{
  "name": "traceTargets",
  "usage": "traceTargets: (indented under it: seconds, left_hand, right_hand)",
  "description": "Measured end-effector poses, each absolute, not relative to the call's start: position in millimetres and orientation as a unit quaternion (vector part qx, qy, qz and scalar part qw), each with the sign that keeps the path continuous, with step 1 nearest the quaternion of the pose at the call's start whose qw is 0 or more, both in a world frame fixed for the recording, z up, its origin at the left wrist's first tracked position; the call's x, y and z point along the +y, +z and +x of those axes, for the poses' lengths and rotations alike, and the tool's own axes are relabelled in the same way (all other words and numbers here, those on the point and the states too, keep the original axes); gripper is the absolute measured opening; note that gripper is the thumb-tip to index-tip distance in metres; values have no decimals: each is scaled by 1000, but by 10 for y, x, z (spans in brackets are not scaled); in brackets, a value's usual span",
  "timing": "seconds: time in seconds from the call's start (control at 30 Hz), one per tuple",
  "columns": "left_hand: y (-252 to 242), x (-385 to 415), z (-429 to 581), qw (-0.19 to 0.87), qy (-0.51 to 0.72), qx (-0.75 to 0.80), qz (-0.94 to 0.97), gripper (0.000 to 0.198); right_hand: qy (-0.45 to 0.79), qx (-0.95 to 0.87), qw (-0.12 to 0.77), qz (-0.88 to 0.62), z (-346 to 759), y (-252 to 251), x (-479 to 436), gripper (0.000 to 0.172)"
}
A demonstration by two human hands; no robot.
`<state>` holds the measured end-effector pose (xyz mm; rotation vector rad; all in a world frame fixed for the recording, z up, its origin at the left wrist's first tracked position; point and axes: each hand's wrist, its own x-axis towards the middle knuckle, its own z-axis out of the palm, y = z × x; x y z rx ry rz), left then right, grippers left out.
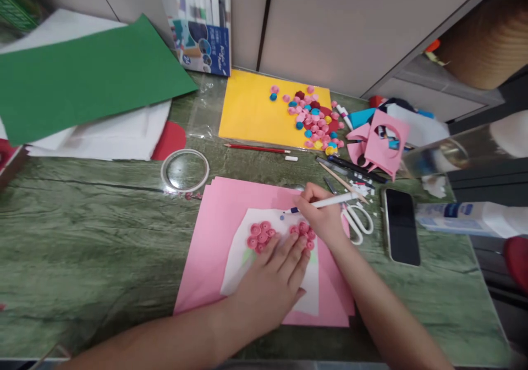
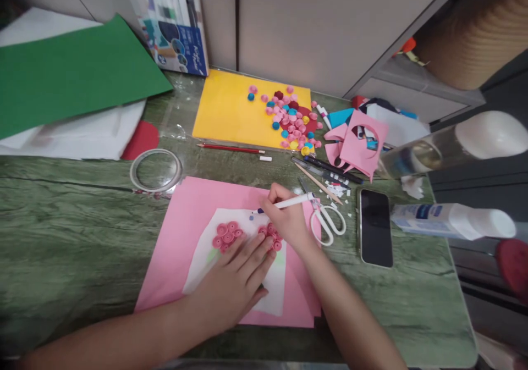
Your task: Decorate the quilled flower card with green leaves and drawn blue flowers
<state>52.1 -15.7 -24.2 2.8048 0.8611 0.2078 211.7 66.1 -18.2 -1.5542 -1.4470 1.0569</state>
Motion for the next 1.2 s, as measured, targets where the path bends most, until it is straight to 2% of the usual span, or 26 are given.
traceTargets:
  seconds: [0.43, 1.2]
  left_hand:
    - [-234, -170, 528, 109, 59, 294, 948, 56]
    - [-242, -166, 531, 117, 55, 295, 947, 56]
  right_hand:
    - [380, -609, 340, -608, 2091, -245, 607, 28]
    - [359, -607, 353, -614, 2057, -250, 610, 28]
